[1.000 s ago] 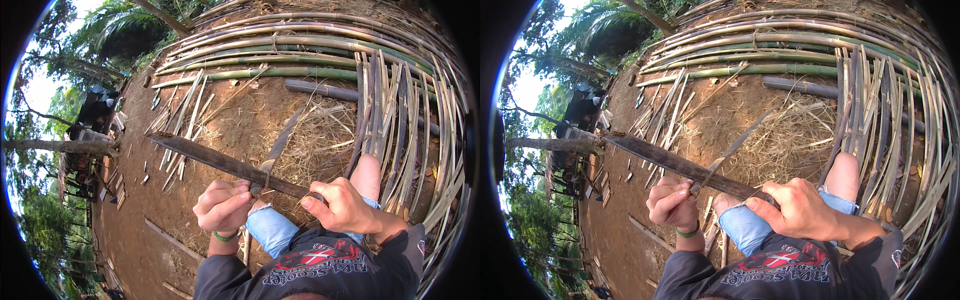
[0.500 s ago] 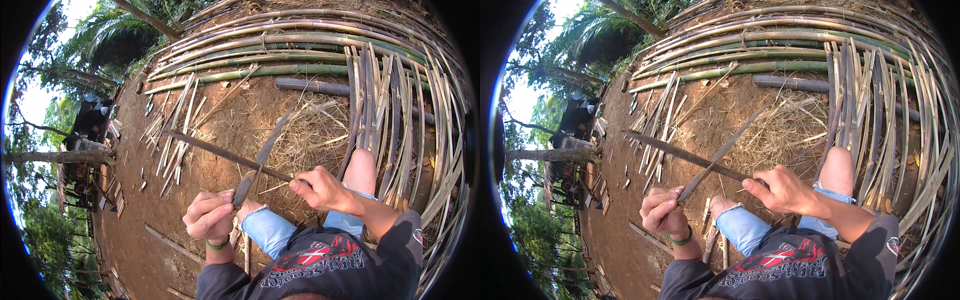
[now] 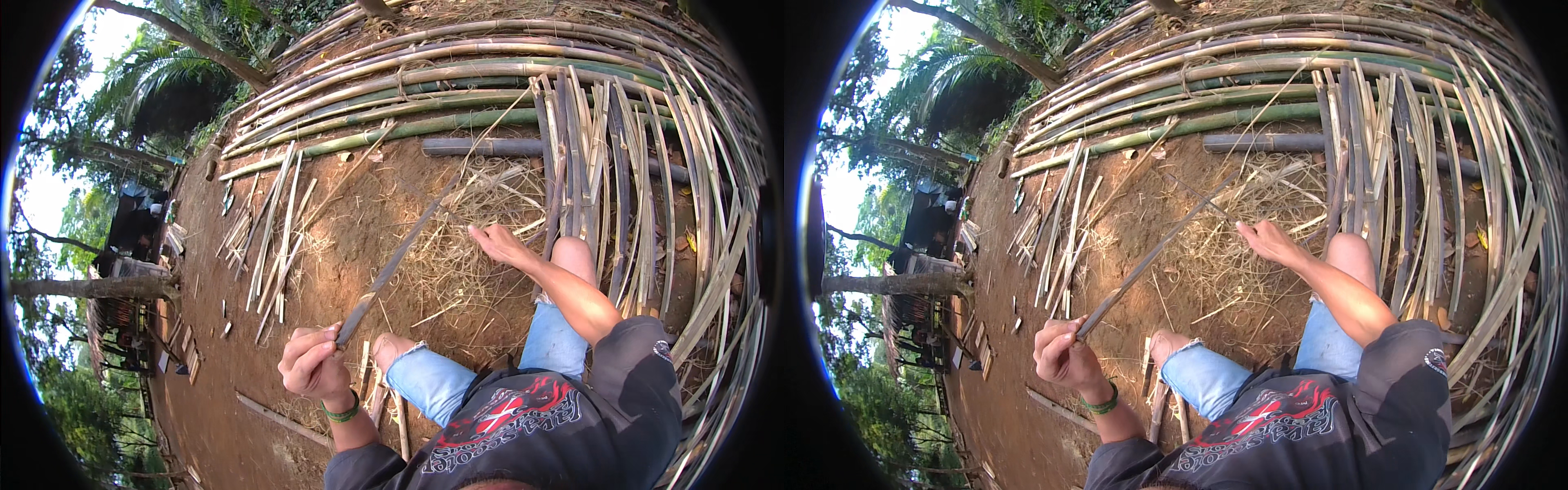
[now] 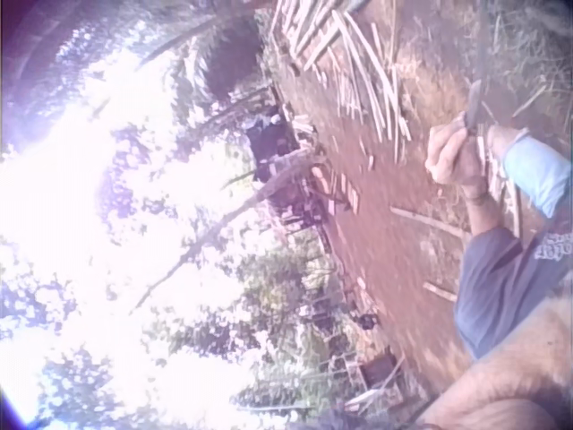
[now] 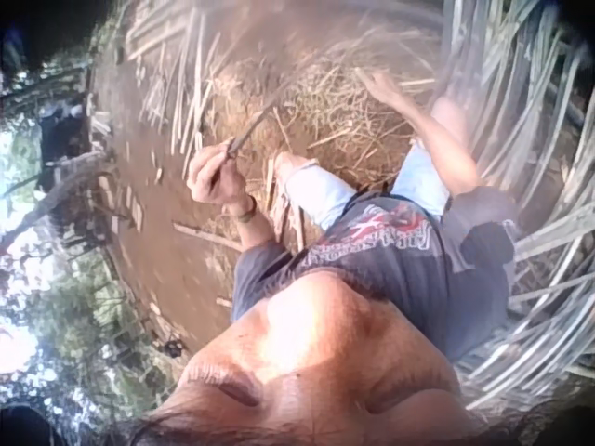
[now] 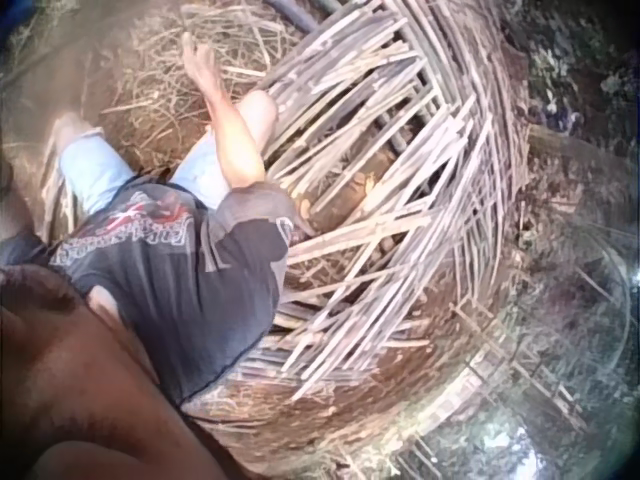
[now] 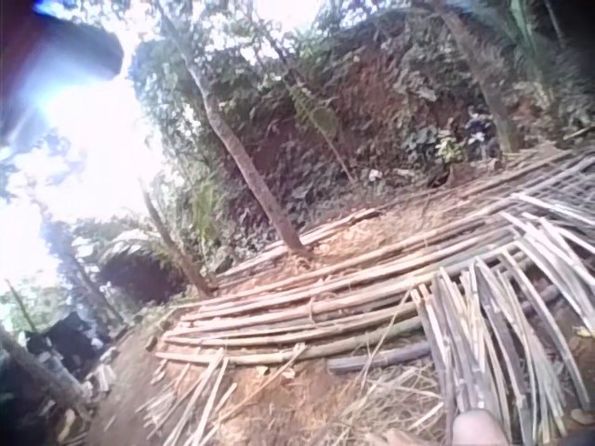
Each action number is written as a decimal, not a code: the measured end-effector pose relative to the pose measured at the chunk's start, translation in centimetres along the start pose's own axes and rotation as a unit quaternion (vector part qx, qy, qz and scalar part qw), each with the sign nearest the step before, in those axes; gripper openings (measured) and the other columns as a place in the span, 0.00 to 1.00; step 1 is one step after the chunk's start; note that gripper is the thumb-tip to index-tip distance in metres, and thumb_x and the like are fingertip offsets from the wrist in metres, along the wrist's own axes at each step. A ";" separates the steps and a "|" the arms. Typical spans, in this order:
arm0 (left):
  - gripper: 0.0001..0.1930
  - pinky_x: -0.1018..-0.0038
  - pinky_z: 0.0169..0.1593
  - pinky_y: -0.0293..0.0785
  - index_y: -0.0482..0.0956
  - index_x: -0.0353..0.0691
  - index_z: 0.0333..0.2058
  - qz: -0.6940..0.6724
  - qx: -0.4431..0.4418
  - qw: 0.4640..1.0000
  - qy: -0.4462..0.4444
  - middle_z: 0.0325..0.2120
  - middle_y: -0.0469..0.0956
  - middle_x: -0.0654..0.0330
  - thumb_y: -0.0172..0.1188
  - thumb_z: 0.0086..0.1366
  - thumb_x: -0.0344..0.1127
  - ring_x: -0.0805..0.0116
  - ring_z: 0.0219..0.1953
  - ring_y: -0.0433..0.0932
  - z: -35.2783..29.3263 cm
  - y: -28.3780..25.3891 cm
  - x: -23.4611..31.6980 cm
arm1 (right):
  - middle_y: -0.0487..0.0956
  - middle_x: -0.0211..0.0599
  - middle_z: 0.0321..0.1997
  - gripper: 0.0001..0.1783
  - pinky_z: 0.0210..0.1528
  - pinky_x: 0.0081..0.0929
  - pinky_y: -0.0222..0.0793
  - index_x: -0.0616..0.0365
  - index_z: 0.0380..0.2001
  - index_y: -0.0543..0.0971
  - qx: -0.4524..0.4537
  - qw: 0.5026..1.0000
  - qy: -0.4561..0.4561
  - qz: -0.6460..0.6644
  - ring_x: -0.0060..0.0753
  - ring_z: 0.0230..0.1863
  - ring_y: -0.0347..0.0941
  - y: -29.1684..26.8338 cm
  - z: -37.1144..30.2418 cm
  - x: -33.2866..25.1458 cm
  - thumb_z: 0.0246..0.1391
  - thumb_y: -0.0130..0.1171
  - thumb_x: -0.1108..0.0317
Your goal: The person sits on the ground and uses a machete to split long bamboo poles into thin strips. They repeatedly strike the bamboo to separate it and then organize the resulting strips into a pile.
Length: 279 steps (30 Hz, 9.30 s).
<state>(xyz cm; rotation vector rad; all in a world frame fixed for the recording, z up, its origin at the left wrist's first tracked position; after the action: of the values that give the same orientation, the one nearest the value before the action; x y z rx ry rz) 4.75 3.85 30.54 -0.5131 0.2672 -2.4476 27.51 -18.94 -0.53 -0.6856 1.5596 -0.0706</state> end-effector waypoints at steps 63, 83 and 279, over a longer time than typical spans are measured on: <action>0.05 0.80 0.38 0.63 0.76 0.30 0.37 0.077 0.279 0.914 -0.284 0.32 0.71 0.61 0.58 0.64 0.25 0.76 0.34 0.68 -4.6 -1.5 0.8 | 0.70 0.49 0.12 0.22 0.18 0.42 0.62 0.63 0.24 0.73 -0.051 0.976 -0.175 0.116 0.53 0.15 0.72 5.2 -12.0 -19.3 0.65 0.51 0.56; 0.10 0.73 0.38 0.84 0.73 0.26 0.43 0.111 0.312 0.891 -0.311 0.38 0.77 0.52 0.53 0.71 0.30 0.66 0.37 0.80 -3.7 -0.9 0.3 | 0.69 0.52 0.11 0.26 0.18 0.42 0.62 0.64 0.20 0.74 -0.001 0.992 -0.097 0.085 0.52 0.14 0.72 6.3 -7.3 -11.8 0.64 0.52 0.52; 0.19 0.80 0.19 0.49 0.61 0.48 0.23 -0.195 0.156 0.937 -0.245 0.13 0.51 0.74 0.41 0.76 0.45 0.82 0.14 0.49 11.2 -5.6 -11.3 | 0.64 0.28 0.10 0.37 0.14 0.30 0.58 0.55 0.14 0.66 -0.110 0.942 0.215 0.233 0.26 0.10 0.62 23.6 1.6 11.8 0.64 0.40 0.34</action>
<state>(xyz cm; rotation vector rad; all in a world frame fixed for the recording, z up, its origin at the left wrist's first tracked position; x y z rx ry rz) 14.78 14.35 38.98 -1.0830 -0.4652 -2.5547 20.67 -4.60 -21.64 -0.4708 2.1414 0.3331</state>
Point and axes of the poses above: each hand's wrist, its own z-axis towards the middle knuckle, its own y-axis out of the palm, x = y × z, the point moved 6 cm from there along z, towards the middle knuckle
